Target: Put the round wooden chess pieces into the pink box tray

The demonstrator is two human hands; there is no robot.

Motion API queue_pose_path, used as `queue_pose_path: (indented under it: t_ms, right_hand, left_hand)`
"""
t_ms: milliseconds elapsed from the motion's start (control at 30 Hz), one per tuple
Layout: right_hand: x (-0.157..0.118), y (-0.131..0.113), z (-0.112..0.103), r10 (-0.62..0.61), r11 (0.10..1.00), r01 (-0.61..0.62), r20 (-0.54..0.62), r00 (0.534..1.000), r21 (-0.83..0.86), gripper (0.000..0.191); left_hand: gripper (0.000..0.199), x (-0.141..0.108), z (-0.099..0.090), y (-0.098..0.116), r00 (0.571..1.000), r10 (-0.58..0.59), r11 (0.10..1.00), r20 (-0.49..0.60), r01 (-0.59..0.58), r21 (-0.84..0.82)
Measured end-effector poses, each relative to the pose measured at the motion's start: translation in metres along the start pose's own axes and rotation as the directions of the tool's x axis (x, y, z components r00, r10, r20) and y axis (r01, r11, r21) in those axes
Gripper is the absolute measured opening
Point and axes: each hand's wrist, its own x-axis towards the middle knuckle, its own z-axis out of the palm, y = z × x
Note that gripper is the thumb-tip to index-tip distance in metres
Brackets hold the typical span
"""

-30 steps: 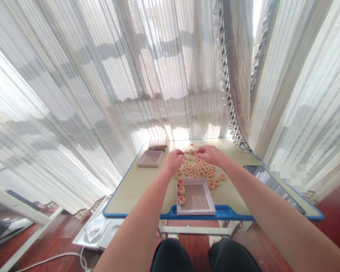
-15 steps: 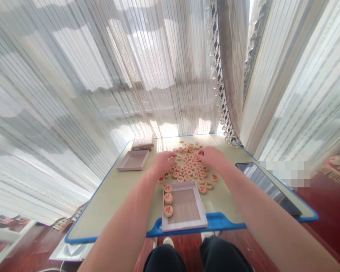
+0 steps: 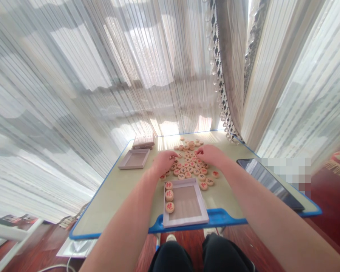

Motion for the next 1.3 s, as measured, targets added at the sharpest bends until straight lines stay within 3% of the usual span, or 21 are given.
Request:
queue_pose_path:
  t_ms: [233,500,733,1067,1300]
  right_hand:
    - [0.0,-0.003,0.006,-0.036,0.999,0.037,-0.034,0.999,0.01,0.022]
    - [0.01,-0.008,0.023,-0.072,0.997,0.075,-0.241,0.968,0.002,0.044]
    - [0.025,-0.008,0.028,-0.1,0.995,0.099,-0.134,0.986,-0.011,0.046]
    - [0.021,-0.007,0.027,-0.113,0.993,0.099,-0.247,0.962,-0.07,0.024]
    - [0.015,-0.009,0.018,-0.065,0.998,0.068,-0.264,0.962,0.002,0.034]
  left_hand:
    - [0.031,-0.001,0.001,0.004,0.999,0.027,0.998,-0.037,-0.029,-0.055]
    - [0.034,0.002,0.005,-0.001,0.993,0.022,0.999,-0.12,-0.025,-0.025]
    - [0.035,0.001,0.001,0.006,0.995,0.016,1.0,-0.102,-0.018,-0.019]
    - [0.035,0.001,-0.001,0.007,0.996,0.009,1.0,-0.084,-0.01,-0.006]
    - [0.033,0.0,-0.001,0.008,0.997,0.014,1.0,-0.075,-0.014,-0.003]
